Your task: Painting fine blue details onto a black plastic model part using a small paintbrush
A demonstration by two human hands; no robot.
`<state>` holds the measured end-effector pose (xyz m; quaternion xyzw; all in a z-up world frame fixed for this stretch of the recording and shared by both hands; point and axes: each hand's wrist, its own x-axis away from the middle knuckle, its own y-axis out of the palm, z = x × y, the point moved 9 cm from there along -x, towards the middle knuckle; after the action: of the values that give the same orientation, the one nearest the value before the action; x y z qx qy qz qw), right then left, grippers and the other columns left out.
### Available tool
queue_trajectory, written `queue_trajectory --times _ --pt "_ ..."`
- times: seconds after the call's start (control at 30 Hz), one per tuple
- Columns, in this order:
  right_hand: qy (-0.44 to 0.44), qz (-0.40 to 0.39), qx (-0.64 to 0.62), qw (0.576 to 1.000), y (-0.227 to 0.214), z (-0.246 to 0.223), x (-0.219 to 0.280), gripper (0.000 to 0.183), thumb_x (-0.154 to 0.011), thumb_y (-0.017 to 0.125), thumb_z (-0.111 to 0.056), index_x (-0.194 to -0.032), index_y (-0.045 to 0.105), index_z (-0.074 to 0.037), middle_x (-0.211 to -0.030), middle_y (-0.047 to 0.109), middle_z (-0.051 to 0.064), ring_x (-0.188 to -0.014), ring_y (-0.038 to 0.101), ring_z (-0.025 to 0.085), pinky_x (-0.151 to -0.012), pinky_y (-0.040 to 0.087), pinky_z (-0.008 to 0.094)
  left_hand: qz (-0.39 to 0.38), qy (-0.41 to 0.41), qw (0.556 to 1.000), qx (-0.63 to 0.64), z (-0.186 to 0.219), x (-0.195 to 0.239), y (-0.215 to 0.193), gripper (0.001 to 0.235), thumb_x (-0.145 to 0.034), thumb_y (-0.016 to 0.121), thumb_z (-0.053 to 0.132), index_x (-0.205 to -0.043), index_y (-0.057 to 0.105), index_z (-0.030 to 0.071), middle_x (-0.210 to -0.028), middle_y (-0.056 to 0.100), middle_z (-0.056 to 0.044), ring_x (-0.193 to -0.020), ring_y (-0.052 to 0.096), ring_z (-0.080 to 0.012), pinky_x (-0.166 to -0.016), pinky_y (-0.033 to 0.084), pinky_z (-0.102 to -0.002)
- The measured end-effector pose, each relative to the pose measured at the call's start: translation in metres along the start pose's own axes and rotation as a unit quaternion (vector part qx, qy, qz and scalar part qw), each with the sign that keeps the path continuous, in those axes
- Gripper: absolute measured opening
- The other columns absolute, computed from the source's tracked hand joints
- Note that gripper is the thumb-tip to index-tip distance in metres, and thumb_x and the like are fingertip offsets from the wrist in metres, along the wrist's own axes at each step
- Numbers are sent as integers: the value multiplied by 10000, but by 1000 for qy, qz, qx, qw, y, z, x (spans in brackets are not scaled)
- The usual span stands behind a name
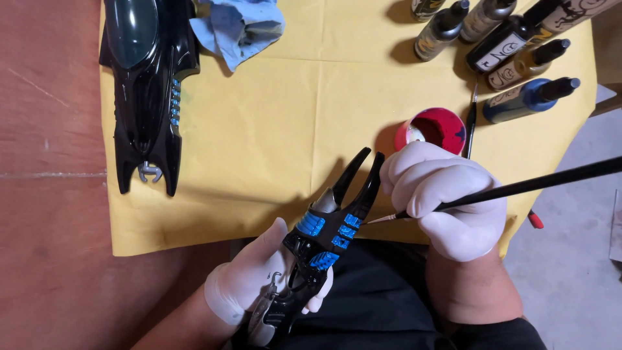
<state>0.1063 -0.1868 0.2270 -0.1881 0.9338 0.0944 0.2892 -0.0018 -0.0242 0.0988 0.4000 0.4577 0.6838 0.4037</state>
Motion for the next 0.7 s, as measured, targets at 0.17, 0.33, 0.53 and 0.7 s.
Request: queue_trajectory --times 0.17,0.33,0.53,0.7 --pt "6 -23 -5 1000 1 0 -2 75 -940 573 -142 -891 555 -88 -782 581 88 -778 517 271 -723 526 405 17 1 1000 -2 -1 0 0 862 -961 285 743 -1361 566 33 -946 655 -224 -808 659 -271 -736 525 -362" --pt "-7 -28 2 1000 1 0 -2 45 -949 560 -129 -935 547 -89 -787 578 87 -775 515 265 -725 516 404 46 -1 999 -18 4 -3 4 883 -937 304 743 -1299 582 -13 -897 660 -223 -763 662 -262 -701 516 -340" --pt "-3 -35 18 999 1 0 -2 37 -949 558 -124 -941 549 -89 -789 589 84 -788 525 268 -739 527 408 70 6 997 -38 7 -4 6 875 -926 307 750 -1334 576 24 -872 648 -214 -736 643 -256 -691 502 -347" --pt "-4 -37 20 999 1 0 -2 12 -945 559 -94 -953 550 -89 -792 598 82 -785 531 261 -751 529 404 74 4 996 -49 7 -4 4 870 -914 305 762 -1239 607 13 -863 653 -203 -732 648 -248 -688 502 -339"
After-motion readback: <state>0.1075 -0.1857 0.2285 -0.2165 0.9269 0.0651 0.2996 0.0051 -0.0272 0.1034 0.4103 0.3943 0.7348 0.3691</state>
